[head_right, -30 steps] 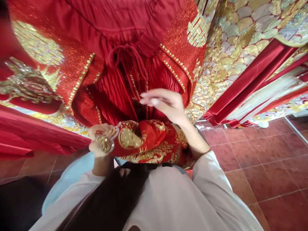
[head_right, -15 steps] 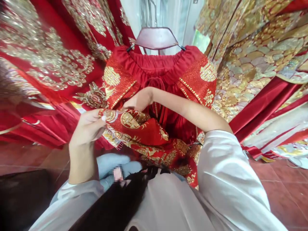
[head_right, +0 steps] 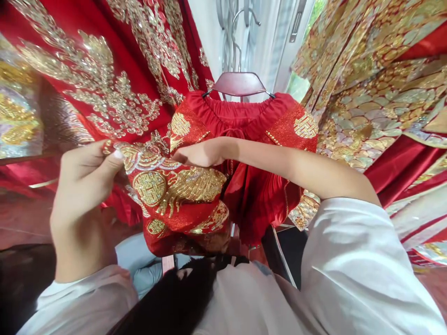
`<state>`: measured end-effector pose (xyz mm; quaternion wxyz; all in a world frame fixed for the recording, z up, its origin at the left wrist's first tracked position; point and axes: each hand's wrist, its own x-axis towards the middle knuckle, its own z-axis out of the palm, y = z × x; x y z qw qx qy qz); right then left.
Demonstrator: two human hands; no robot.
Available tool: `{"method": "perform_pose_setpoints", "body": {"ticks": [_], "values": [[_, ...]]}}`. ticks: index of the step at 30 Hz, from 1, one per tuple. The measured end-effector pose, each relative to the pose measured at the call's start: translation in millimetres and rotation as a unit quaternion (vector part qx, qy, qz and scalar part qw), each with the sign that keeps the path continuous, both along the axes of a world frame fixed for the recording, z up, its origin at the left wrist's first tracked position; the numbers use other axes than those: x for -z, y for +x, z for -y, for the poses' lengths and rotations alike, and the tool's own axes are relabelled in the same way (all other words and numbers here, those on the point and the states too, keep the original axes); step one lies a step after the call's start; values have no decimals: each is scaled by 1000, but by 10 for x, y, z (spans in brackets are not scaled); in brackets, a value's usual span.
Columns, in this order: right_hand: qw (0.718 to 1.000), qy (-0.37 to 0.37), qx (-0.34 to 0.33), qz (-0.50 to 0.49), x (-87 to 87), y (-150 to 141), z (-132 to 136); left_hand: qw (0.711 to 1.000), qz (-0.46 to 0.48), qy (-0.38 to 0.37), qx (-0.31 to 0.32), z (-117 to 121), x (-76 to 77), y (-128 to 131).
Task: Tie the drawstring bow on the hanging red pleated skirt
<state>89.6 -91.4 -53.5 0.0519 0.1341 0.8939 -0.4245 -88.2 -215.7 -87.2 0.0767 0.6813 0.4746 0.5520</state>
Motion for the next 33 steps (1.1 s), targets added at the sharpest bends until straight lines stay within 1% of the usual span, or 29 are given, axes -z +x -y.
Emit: {"method": "perform_pose_setpoints", "body": {"ticks": [1,3,4,5,6,8,9,10,11,13,16,18,21,24,27,28,29,30,33], "values": [[1000,16,11,-8,8,-35,-14,998,40,-27,29,-30,41,-19],[998,48,8,-28,11,-102,-55,989,112,-62,71,-93,129,-54],[998,58,1,-34,11,-127,-75,985,134,-70,78,-115,167,-66],[998,60,-2,-34,14,-145,-90,986,136,-70,70,-126,195,-74],[998,53,5,-31,20,-152,-97,991,114,-62,44,-125,211,-78],[999,17,31,-15,41,-140,-86,999,14,-18,-45,-92,208,-71],[999,-6,40,-9,57,-123,-69,995,-47,11,-87,-68,195,-60],[999,-28,44,-9,77,-103,-45,987,-101,44,-115,-46,181,-46],[998,-46,42,-17,101,-84,-15,979,-144,75,-125,-28,168,-28],[996,-66,24,-52,165,-56,55,966,-195,126,-116,-11,159,17],[992,-44,-1,-118,282,-43,162,948,-250,160,-118,-14,195,81],[987,-31,13,-159,360,-34,227,937,-281,153,-139,-15,238,104],[970,-58,69,-226,455,2,356,929,-289,145,-179,-17,309,106],[945,-112,137,-274,496,47,556,927,-284,144,-201,-45,374,87],[924,-196,214,-249,467,80,731,921,-276,158,-224,-77,413,69],[921,-228,217,-228,449,91,757,919,-276,168,-227,-79,416,67],[922,-261,201,-202,430,104,761,917,-278,178,-225,-73,414,69],[925,-293,168,-175,414,120,744,916,-280,186,-218,-60,407,76],[928,-367,4,-60,416,167,617,927,-265,197,-180,8,351,122]]}}
